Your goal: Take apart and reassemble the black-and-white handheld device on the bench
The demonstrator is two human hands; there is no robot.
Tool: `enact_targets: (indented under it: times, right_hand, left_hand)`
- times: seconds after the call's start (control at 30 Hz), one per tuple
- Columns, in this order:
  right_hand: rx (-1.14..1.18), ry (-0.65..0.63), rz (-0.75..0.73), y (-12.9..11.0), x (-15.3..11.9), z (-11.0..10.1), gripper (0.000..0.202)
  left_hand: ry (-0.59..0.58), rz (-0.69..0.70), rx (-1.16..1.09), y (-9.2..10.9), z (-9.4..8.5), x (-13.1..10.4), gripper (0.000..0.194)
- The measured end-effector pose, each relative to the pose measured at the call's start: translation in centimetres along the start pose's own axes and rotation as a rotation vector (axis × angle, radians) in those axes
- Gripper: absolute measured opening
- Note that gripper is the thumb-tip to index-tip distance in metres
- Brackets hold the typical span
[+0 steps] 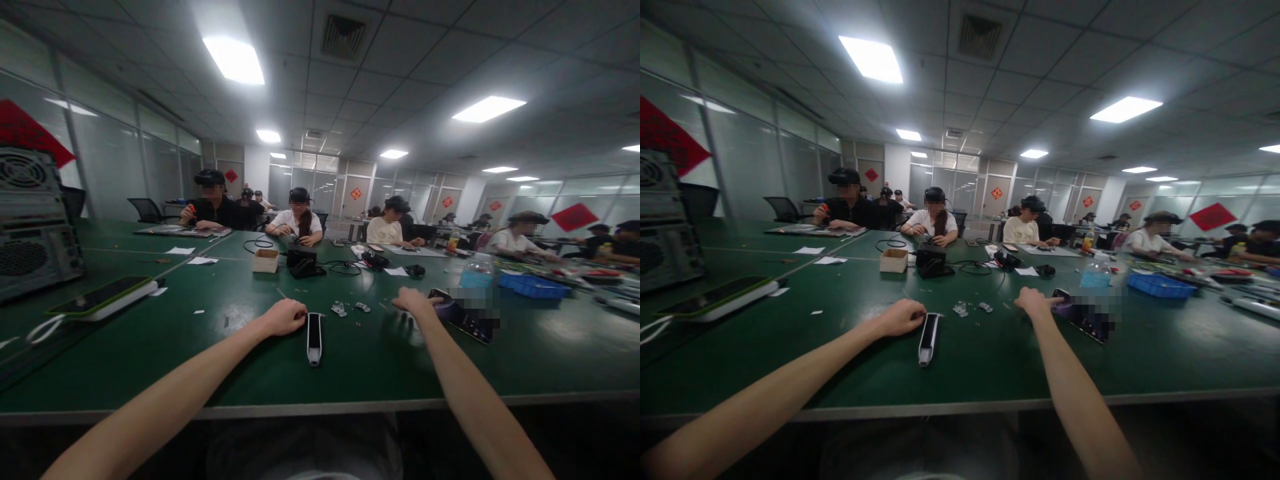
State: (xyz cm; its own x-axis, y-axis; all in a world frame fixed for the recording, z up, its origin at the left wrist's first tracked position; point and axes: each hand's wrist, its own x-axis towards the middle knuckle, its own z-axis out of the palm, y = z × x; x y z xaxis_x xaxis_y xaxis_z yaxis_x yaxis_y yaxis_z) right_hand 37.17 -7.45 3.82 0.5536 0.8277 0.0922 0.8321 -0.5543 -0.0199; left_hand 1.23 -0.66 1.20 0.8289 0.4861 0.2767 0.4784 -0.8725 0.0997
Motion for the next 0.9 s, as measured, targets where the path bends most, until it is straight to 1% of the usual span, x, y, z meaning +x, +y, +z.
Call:
enact_targets:
  times: [0.03, 0.1, 0.17, 0.23, 0.3, 0.33, 0.4, 0.47, 0.53, 0.7, 0.9]
  right_hand:
    - [-0.007, 0.008, -0.034, -0.8, -0.3, 0.0, 0.031]
    - [-0.004, 0.037, -0.151, -2.6, -0.8, 0.1, 0.033]
    - [0.006, 0.067, -0.314, -4.3, -1.4, 0.3, 0.036]
    - [-0.001, 0.112, -0.52, -5.9, -1.9, 0.8, 0.035]
    - [-0.011, 0.138, -0.681, -7.2, -2.4, 1.4, 0.034]
    - [-0.015, 0.137, -0.741, -7.8, -2.6, 1.7, 0.033]
    - [-0.016, 0.105, -0.814, -8.7, -2.9, 2.3, 0.032]
    - [-0.019, 0.086, -0.841, -9.1, -3.1, 2.6, 0.031]
    - [-0.031, 0.087, -0.827, -9.3, -3.1, 2.7, 0.029]
    - [-0.065, 0.103, -0.807, -9.0, -3.1, 2.2, 0.021]
    - [-0.071, 0.112, -0.791, -9.1, -3.2, 2.1, 0.018]
  left_hand:
    - [0.002, 0.0, 0.001, 0.0, 0.0, 0.0, 0.022]
    - [0.0, -0.003, 0.001, 0.1, -0.1, 0.0, 0.022]
    - [-0.009, -0.01, 0.001, 0.1, -0.2, 0.0, 0.022]
    - [-0.014, -0.015, 0.004, 0.1, -0.2, 0.0, 0.023]
    - [-0.012, -0.014, 0.005, 0.1, -0.1, 0.0, 0.022]
    - [-0.01, -0.012, 0.004, 0.0, -0.1, 0.0, 0.022]
    - [-0.01, -0.014, 0.0, 0.0, -0.1, 0.0, 0.022]
    - [-0.015, -0.018, -0.005, 0.1, -0.1, 0.0, 0.021]
    - [-0.021, -0.028, -0.009, 0.1, -0.2, 0.0, 0.021]
    - [-0.023, -0.025, -0.008, 0.1, -0.1, 0.1, 0.022]
    - [-0.017, -0.012, -0.004, 0.1, -0.1, 0.1, 0.023]
